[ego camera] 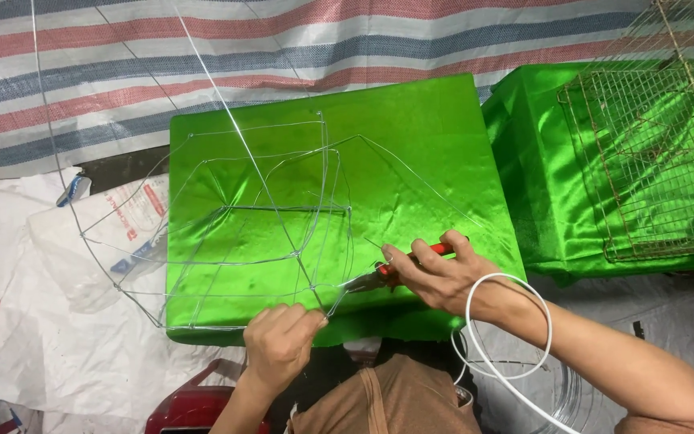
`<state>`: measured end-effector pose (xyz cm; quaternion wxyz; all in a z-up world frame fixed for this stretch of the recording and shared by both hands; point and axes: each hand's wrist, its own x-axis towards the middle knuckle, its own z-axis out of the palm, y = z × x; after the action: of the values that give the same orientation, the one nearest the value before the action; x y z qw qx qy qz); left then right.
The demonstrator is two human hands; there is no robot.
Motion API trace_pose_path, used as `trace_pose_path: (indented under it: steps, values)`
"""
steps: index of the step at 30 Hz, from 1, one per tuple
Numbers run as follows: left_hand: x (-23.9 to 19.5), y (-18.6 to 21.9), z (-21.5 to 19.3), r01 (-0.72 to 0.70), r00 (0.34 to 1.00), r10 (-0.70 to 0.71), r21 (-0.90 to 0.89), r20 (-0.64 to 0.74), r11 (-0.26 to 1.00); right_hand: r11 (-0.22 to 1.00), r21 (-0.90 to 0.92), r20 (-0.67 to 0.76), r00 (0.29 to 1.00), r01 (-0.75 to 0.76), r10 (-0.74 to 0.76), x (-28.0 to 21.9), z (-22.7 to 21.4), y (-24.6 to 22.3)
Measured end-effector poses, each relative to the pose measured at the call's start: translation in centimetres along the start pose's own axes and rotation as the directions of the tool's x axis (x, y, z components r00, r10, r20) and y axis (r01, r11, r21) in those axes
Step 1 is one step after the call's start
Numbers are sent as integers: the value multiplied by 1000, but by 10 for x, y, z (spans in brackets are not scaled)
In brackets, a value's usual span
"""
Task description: Assembling a wire frame by bending and cutting metal wires using pliers and wire cutters.
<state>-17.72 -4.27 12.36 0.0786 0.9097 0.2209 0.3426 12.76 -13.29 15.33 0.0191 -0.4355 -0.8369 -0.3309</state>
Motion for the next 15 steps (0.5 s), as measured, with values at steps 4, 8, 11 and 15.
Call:
trace_pose_path:
  steps: [4, 8, 11, 15]
  values:
    - [2, 1, 1, -8, 1000, 8, 12, 4, 1000, 1000, -4, -14, 1000, -2, 2, 2, -3, -2]
    - [4, 1, 3, -16, 1000, 16, 17, -1, 1000, 997, 50, -5, 998, -59, 59, -3, -1, -6]
    - [3, 1, 3, -2, 1000, 2, 5, 0, 1000, 989, 86, 5, 993, -120, 120, -5, 0, -9]
    - [0, 1, 6, 5, 1000, -5, -16, -6, 1000, 971, 115, -67, 973, -211, 219, -1, -4, -11]
